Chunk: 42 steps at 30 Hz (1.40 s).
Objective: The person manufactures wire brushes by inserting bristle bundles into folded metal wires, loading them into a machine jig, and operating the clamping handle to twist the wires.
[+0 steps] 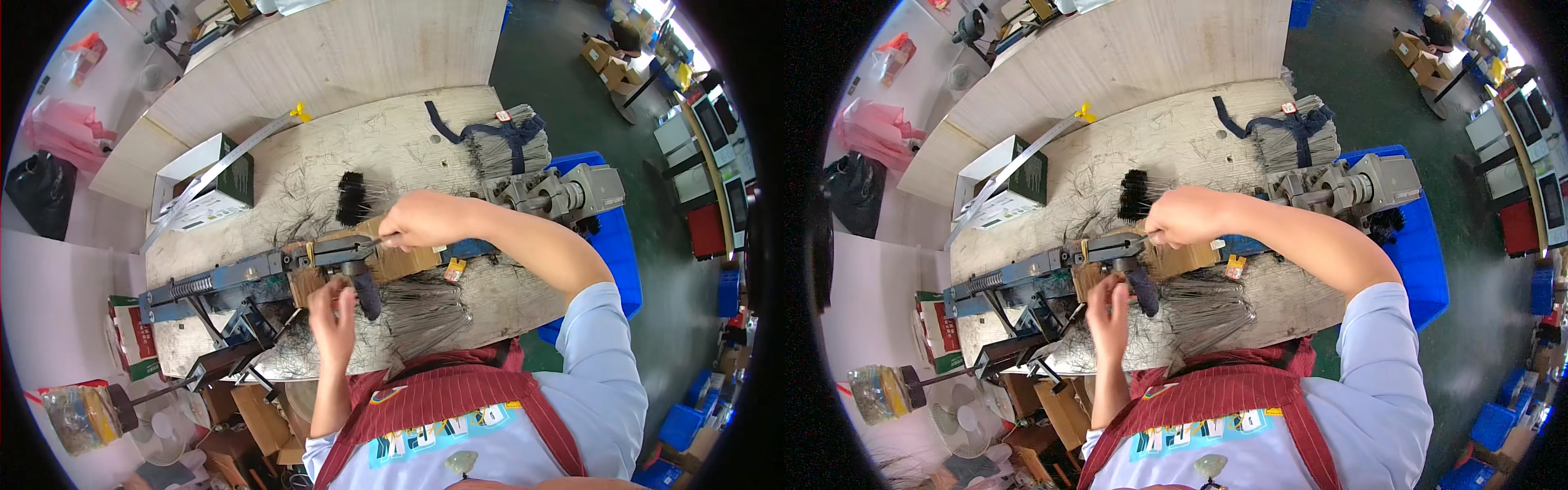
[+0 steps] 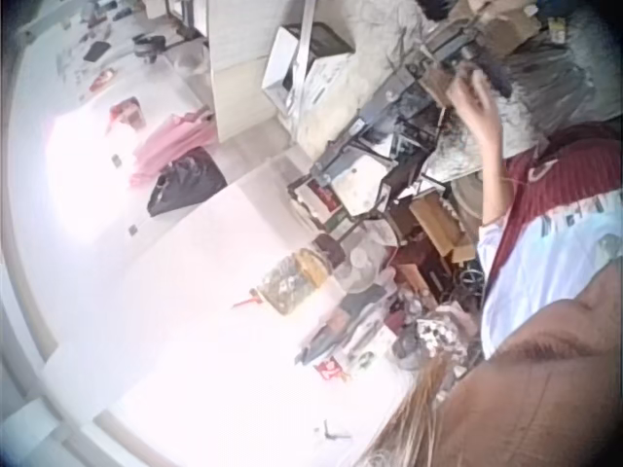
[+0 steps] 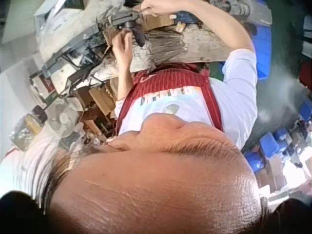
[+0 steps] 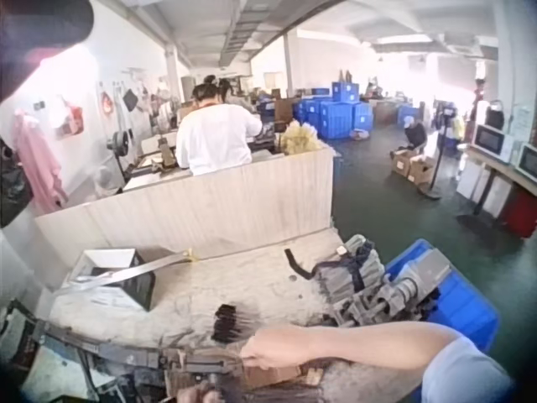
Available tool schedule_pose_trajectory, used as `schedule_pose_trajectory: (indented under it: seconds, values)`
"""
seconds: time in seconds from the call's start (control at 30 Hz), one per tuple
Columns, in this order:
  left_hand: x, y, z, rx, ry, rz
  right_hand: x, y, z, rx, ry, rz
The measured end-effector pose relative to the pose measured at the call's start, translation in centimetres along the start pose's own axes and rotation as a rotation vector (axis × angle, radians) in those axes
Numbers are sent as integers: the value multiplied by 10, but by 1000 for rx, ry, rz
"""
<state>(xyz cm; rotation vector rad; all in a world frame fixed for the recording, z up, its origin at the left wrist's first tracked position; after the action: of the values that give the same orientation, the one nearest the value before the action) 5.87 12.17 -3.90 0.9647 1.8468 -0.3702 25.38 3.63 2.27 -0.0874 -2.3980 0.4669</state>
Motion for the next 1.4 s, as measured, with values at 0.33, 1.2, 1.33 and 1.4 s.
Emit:
schedule_pose_trajectory:
  seconds: [0.33, 1.2, 1.33, 1.4]
  values:
    - [6, -12, 70, 330, -632, -281, 20, 0, 22, -339, -593, -151]
    - [-48, -17, 46, 740, -503, -561, 4, 12, 8, -84, -114, 107]
    - [-18, -37, 101, 514, -689, -640, 21, -13, 12, -537, -365, -45]
    - [-11, -44, 102, 359, -600, -583, 58, -40, 20, -653, -620, -104]
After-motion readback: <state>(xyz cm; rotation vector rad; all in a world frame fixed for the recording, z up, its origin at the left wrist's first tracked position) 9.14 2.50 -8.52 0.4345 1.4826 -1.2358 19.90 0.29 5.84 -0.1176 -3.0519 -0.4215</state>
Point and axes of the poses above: each hand's wrist, its own y-axis towards the middle knuckle, its own z-axis out of the palm, x = y × z, the point moved 7 cm from there along y, towards the middle knuckle, and after that the axes turned 5 degrees about x, right-handed, at the moved point
